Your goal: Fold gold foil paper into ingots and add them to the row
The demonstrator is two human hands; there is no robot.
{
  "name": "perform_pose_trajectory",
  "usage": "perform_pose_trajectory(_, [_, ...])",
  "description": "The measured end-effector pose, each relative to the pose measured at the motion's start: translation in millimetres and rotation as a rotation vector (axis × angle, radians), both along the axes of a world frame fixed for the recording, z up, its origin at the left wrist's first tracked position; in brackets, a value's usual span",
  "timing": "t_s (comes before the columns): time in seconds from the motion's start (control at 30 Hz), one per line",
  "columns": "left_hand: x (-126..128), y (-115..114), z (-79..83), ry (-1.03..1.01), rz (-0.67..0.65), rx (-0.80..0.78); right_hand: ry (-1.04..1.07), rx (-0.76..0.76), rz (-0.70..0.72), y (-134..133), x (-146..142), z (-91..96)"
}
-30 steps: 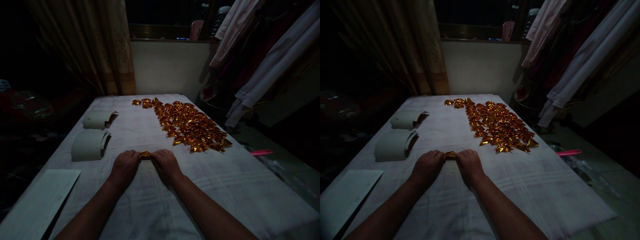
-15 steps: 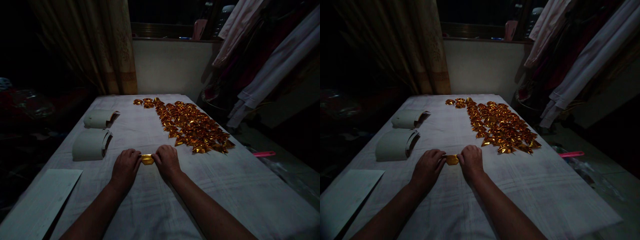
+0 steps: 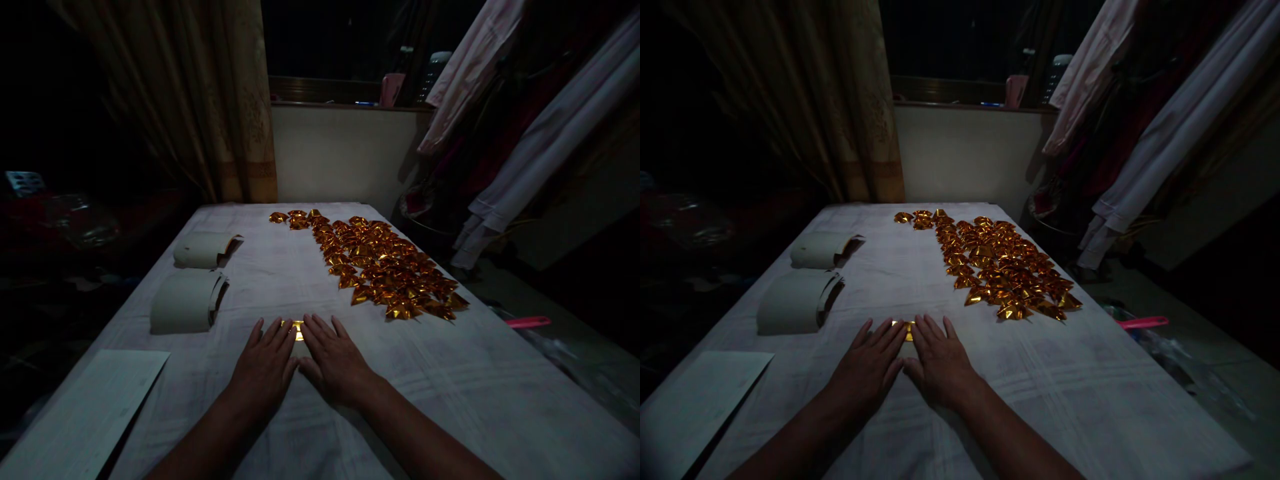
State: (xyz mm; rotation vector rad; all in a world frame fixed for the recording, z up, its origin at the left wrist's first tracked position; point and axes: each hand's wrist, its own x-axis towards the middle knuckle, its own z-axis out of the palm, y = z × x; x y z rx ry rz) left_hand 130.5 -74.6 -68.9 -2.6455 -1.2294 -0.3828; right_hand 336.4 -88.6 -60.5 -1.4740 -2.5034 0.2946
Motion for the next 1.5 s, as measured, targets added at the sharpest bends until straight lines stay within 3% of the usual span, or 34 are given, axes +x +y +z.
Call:
perform_pose_trajectory(0.3, [5,0,13.8,-0.004,-0.028,-0.028,-0.038,-0.07,-0.018,4,17,4.2])
perform_pose_trajectory(0.47, [-7,-1,13.4,-0.01,-0.044,-0.051,-0.049,-0.086,-0.031,4,15,5.4])
perform_pose_trajectory(0.7, [-11,-2,22.7,-0.003,0.01,-0.109,-0.056,-0.035,-0.049,5,13,2.4])
perform_pose_trajectory(0.93, [-13,0,23.3,0.0,0.044,-0.146,-0.021,0.021,0.095,-2,0,4.0])
perform_pose_trajectory(1.13, [-17,-1,26.6,0.028,0.049,-0.206,-0.053,-0.027,-0.026,-1,18,2.9])
perform_pose_trajectory(1.3, [-15,2,33.4,0.041,0.033,-0.204,-0.076,-0.05,-0.049,0,29,1.2])
perform_pose_trajectory(1.5, [4,12,45.9,0.004,0.209,-0.304,-0.037,-0.05,-0.093,1,22,3.5])
